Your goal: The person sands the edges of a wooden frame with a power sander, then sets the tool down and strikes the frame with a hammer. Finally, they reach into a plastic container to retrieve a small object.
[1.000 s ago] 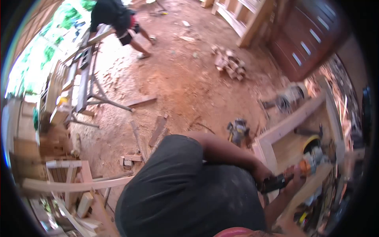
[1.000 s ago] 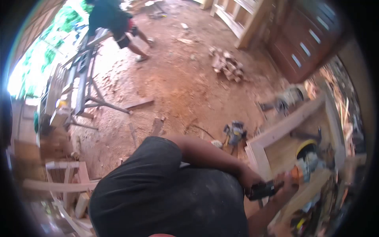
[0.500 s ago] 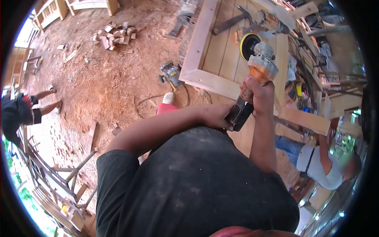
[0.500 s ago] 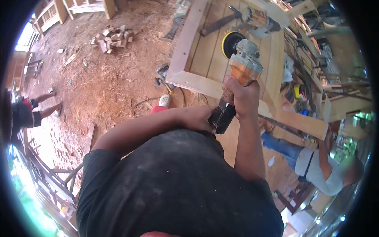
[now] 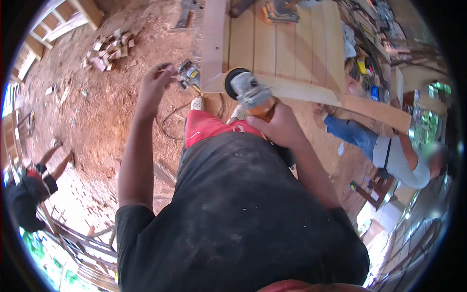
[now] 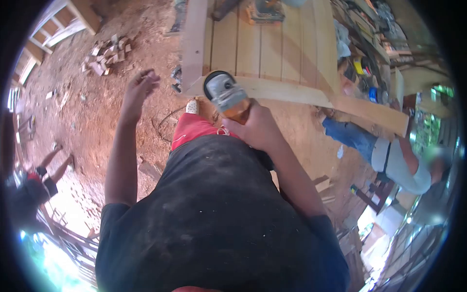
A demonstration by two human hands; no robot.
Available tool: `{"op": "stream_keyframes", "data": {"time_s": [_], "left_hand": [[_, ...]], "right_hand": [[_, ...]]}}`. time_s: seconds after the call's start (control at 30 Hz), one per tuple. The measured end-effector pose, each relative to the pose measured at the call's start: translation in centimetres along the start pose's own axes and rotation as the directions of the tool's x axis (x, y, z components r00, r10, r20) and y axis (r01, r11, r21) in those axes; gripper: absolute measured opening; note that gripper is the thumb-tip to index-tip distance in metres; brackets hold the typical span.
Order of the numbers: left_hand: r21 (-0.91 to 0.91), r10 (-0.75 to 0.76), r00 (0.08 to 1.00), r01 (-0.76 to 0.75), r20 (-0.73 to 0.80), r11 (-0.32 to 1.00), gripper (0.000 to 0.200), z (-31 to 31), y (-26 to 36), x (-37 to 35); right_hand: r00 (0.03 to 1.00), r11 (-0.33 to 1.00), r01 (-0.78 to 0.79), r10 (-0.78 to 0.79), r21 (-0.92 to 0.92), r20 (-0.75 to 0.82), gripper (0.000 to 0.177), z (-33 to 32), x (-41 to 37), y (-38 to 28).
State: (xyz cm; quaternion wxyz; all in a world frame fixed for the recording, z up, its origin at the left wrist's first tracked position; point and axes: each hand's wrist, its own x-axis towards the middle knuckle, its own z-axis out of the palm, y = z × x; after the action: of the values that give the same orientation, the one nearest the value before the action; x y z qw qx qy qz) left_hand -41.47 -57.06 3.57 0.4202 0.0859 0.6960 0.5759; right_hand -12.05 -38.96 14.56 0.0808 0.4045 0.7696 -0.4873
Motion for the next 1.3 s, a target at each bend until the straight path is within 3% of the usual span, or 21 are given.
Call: {"op": "stream_keyframes", "data": {"time_s": [0.17, 0.27, 0.3, 0.47, 0.5, 0.57, 0.6, 0.73, 0.87, 0.9, 1.0, 1.17, 1.23, 1.3], "left_hand": [[0.149, 0.034, 0.995, -0.047, 0.092, 0.988, 0.067, 3.8, 2.9, 6.7], [0.27, 0.25, 0.966, -0.259, 0.066, 0.927, 0.087, 7.2, 1.8, 11.6], [0.327, 0.266, 0.962, -0.272, 0.064, 0.905, 0.097, 8.5, 2.6, 12.1], [0.415, 0.222, 0.962, -0.269, 0.16, 0.869, 0.1, 12.8, 3.1, 15.2], [0.45, 0.195, 0.966, -0.253, 0.171, 0.857, 0.101, 13.2, 3.5, 14.8], [0.552, 0.239, 0.97, -0.222, 0.041, 0.804, 0.103, 14.0, 3.9, 13.6], [0.6, 0.268, 0.963, -0.2, -0.024, 0.775, 0.104, 14.4, 4.1, 13.1], [0.607, 0.269, 0.963, -0.194, -0.033, 0.771, 0.099, 14.2, 3.0, 14.4], [0.668, 0.32, 0.946, -0.206, -0.052, 0.716, 0.103, 14.3, 2.7, 14.5], [0.68, 0.315, 0.948, -0.198, -0.051, 0.706, 0.106, 14.4, 2.8, 14.4], [0.688, 0.325, 0.946, -0.225, -0.017, 0.69, 0.104, 14.0, 2.2, 15.2], [0.739, 0.32, 0.947, -0.191, -0.034, 0.646, 0.102, 14.1, 2.5, 15.4], [0.771, 0.323, 0.944, -0.159, -0.063, 0.616, 0.102, 14.1, 2.3, 15.3], [0.788, 0.317, 0.945, -0.131, -0.086, 0.602, 0.102, 14.4, 2.7, 14.8]], "right_hand": [[0.998, 0.996, -0.052, 0.054, -0.071, 0.028, 0.083, 1.6, 0.8, -1.9], [0.988, 0.981, -0.145, 0.135, 0.13, 0.081, 0.084, 2.4, 0.8, -1.8], [0.985, 0.98, -0.167, 0.159, 0.109, 0.071, 0.083, 2.8, 0.7, -1.5], [0.964, 0.963, -0.265, 0.265, 0.044, -0.005, 0.077, 2.7, -0.4, -1.3], [0.968, 0.962, -0.237, 0.245, 0.137, -0.052, 0.079, 2.8, -0.7, -0.4], [0.967, 0.94, -0.149, 0.204, 0.307, -0.155, 0.081, 3.2, -1.0, 2.1], [0.96, 0.943, -0.169, 0.223, 0.285, -0.167, 0.083, 2.7, -1.2, 2.6], [0.939, 0.926, -0.264, 0.311, 0.27, -0.148, 0.09, 0.2, -1.8, 4.7], [0.961, 0.939, -0.18, 0.231, 0.292, -0.151, 0.092, -0.2, -1.3, 4.0], [0.963, 0.964, -0.191, 0.221, 0.185, -0.153, 0.091, -0.3, -1.1, 3.2], [0.92, 0.91, -0.385, 0.392, 0.157, -0.02, 0.087, -1.6, -0.6, 1.1], [0.915, 0.91, -0.223, 0.319, 0.349, -0.248, 0.065, -4.4, -2.1, 6.1], [0.864, 0.889, -0.345, 0.426, 0.301, -0.269, 0.063, -6.5, -2.7, 9.6], [0.815, 0.786, -0.417, 0.545, 0.456, -0.195, 0.062, -9.3, -3.9, 11.2]]}}
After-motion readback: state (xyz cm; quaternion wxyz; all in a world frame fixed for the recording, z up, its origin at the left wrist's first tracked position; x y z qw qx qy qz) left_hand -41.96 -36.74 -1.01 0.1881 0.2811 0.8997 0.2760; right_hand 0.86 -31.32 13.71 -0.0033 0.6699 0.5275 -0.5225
